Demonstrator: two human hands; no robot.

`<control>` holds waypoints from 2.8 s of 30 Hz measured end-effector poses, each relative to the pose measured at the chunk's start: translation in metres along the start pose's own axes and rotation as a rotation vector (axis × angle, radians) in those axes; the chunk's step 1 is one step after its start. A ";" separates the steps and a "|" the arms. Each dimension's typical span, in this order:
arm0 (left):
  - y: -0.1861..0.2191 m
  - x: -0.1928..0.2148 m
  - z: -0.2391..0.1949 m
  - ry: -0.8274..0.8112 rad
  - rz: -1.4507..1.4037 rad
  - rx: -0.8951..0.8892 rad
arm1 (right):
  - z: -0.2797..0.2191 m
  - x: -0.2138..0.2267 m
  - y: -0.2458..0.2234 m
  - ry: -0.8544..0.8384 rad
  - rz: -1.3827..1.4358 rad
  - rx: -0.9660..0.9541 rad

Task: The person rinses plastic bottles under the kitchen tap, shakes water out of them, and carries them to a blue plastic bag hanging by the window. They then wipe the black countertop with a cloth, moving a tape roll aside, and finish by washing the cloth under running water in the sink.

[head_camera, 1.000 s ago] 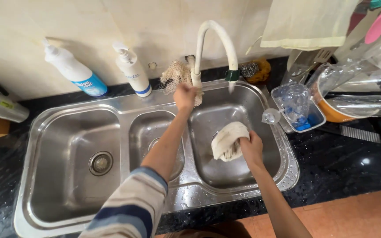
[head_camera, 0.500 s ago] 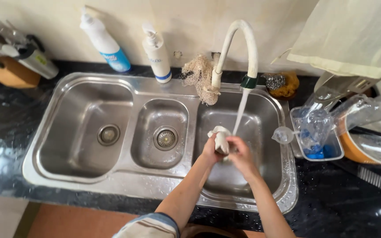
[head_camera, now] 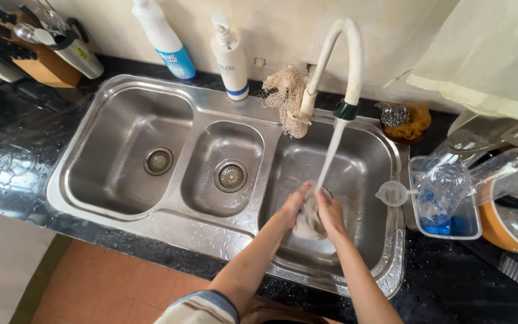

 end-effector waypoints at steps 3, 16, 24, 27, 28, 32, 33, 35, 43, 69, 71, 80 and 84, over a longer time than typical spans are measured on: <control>-0.024 -0.006 0.052 -0.184 0.117 -0.112 | 0.006 0.000 0.006 -0.090 -0.206 0.055; 0.068 -0.023 -0.091 -0.078 0.966 -0.794 | -0.042 0.015 -0.048 -0.306 -0.154 0.405; 0.130 -0.035 -0.143 -0.198 0.698 -1.123 | -0.017 -0.007 -0.020 -0.487 -0.353 0.351; 0.175 -0.020 -0.081 0.088 0.674 -1.132 | -0.035 0.008 -0.060 -0.345 -0.435 0.021; 0.191 -0.018 -0.059 0.268 0.775 -1.402 | -0.038 0.012 -0.073 -0.308 -0.356 0.058; 0.212 -0.039 0.047 0.087 0.582 -0.997 | -0.060 0.014 -0.120 -0.332 -0.218 0.444; 0.215 -0.049 0.027 0.081 0.580 -0.999 | -0.071 0.015 -0.140 -0.326 -0.220 0.447; 0.211 -0.063 -0.005 0.022 0.503 -0.724 | -0.094 0.015 -0.173 -0.247 -0.591 0.402; 0.127 -0.053 -0.026 -0.485 0.436 -1.026 | -0.101 0.039 -0.216 -0.305 -0.518 0.365; 0.108 -0.008 -0.130 -0.423 0.120 -0.123 | -0.038 0.001 -0.083 -0.303 0.755 0.000; 0.094 -0.004 -0.111 -0.383 0.229 -0.176 | -0.072 0.008 -0.132 -0.312 0.399 0.132; 0.096 -0.031 -0.119 -0.413 0.115 -0.493 | -0.153 0.020 -0.211 0.096 -0.441 0.805; 0.107 -0.039 -0.132 -0.488 0.015 -0.517 | -0.114 0.001 -0.143 -0.092 -0.284 0.553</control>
Point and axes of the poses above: each hand's wrist, its own z-axis towards the middle knuckle, its own x-axis out of the back of the hand, y = z × x, the point moved 4 cm from there along z, towards the middle knuckle, and after that the axes turned 1 degree about -y, right-handed, at the moved point
